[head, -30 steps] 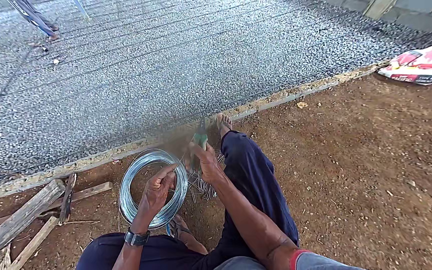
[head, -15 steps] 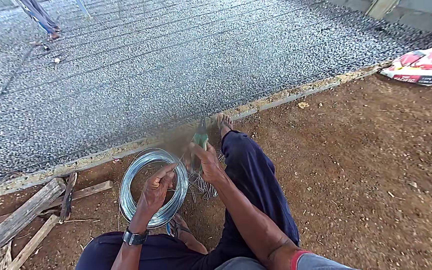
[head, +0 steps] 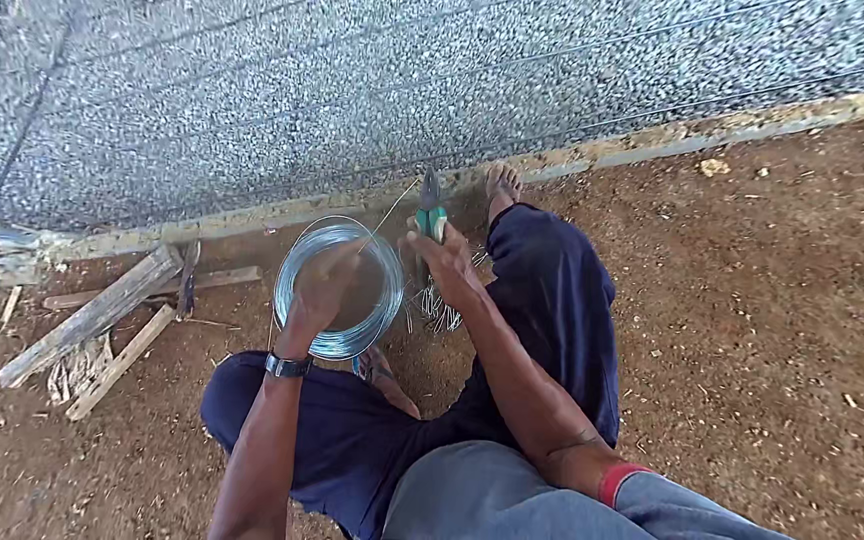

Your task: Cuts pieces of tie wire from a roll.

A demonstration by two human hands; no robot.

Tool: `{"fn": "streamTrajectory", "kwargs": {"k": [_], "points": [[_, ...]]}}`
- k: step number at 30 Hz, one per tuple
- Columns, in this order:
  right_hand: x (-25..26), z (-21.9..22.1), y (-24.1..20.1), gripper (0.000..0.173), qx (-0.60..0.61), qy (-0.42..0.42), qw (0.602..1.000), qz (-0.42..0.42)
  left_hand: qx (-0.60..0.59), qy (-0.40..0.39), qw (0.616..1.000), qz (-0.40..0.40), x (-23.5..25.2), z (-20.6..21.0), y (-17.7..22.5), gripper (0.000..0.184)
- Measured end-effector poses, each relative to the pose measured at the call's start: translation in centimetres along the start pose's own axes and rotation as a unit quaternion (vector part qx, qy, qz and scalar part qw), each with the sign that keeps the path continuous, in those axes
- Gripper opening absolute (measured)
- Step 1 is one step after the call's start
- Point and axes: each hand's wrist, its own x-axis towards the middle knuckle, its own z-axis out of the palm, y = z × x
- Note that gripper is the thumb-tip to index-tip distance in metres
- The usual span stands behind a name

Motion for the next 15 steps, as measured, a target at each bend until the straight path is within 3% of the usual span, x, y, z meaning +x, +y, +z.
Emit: {"fn": "streamTrajectory", "kwargs": {"k": [5,8,12,15], "points": [[-0.8,0.1,0.3,0.039,-0.038,-0.020,0.999,0.012,-0.011,0.000,0.998,-0.054,-1.1,-0.9,2.0,0.036],[-1.1,0.1,0.3,0.037,-0.125,-0.035,0.992,-0.010,-0.025,0.034,0.993,-0.108,-2.7,-2.1,2.1,0.034],[-0.6,0.6,0.9,0.035,-0.306,-0.057,0.950,-0.032,-0.033,0.054,0.992,-0.107,-3.3,-2.6,1.5,0.034],[-0.6,1.5,1.1,0.035,-0.372,-0.078,0.923,-0.065,-0.031,0.049,0.993,-0.100,-3.3,-2.5,1.6,0.033]]}}
